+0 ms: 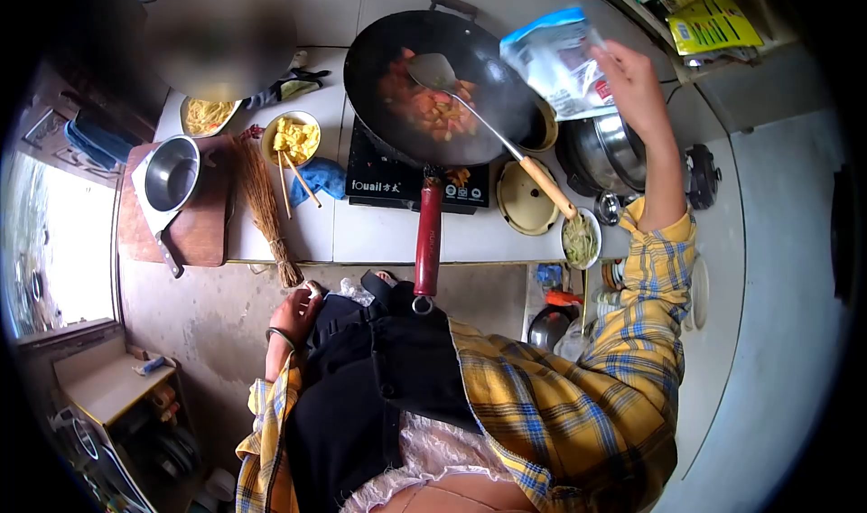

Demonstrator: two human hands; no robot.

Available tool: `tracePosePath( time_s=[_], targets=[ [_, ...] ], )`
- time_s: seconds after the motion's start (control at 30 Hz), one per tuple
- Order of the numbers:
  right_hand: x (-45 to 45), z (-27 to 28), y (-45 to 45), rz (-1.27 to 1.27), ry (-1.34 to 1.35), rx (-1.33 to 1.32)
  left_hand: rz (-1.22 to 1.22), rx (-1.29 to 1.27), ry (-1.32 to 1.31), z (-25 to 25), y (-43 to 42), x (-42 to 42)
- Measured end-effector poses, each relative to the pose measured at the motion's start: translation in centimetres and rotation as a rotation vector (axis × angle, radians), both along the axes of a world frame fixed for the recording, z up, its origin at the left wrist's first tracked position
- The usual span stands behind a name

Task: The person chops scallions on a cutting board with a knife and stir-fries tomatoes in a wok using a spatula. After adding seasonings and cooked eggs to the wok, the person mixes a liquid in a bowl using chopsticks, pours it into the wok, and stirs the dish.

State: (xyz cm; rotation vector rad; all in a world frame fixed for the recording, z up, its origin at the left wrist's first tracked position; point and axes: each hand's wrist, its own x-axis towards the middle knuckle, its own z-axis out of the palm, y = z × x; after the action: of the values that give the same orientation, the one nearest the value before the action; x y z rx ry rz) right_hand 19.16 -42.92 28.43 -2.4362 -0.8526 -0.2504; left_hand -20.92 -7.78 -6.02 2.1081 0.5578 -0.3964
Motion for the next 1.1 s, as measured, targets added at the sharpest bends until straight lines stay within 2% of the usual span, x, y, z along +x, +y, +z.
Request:
tracePosePath(
  time_s=[0.1,0.13,0.23,0.33,0.43,0.53,1.1],
  targets=[
    [-1.9,0.7,1.1,-0.134,-0.149,-0.034,-0.026,-0.003,-0.005,-0.3,0.8,0.0],
    [-2.0,0.9,1.0,-0.087,-0.221,-0.105,-0.026,-0.002,0.001,-0.3,1.0,-0.2],
    [-2.5,1.0,1.5,-0.12,-0.102,-0.092,-0.014,-0.021,-0.005,-0.4,1.7,-0.9],
    [-2.3,1.3,1.8,-0.101,-0.187,-0.139,-0.01,0.004,-0.008,-0.3,2.1,-1.6],
    [-2.4,1.1,2.2,-0.193,-0.117,-0.109,0.0,0.012,-0.01,-0.2,2.5,-2.3],
    [-2.1,0.9,2.1,-0.116,-0.179,-0.155,0.016,-0.009,-0.033,-0.7,2.8,-3.0],
    [-0.8,-0.7,2.8,-0.198,-0.196,-0.155,0.036,-0.047,-0.034,-0.6,3.2,-3.7]
  ],
)
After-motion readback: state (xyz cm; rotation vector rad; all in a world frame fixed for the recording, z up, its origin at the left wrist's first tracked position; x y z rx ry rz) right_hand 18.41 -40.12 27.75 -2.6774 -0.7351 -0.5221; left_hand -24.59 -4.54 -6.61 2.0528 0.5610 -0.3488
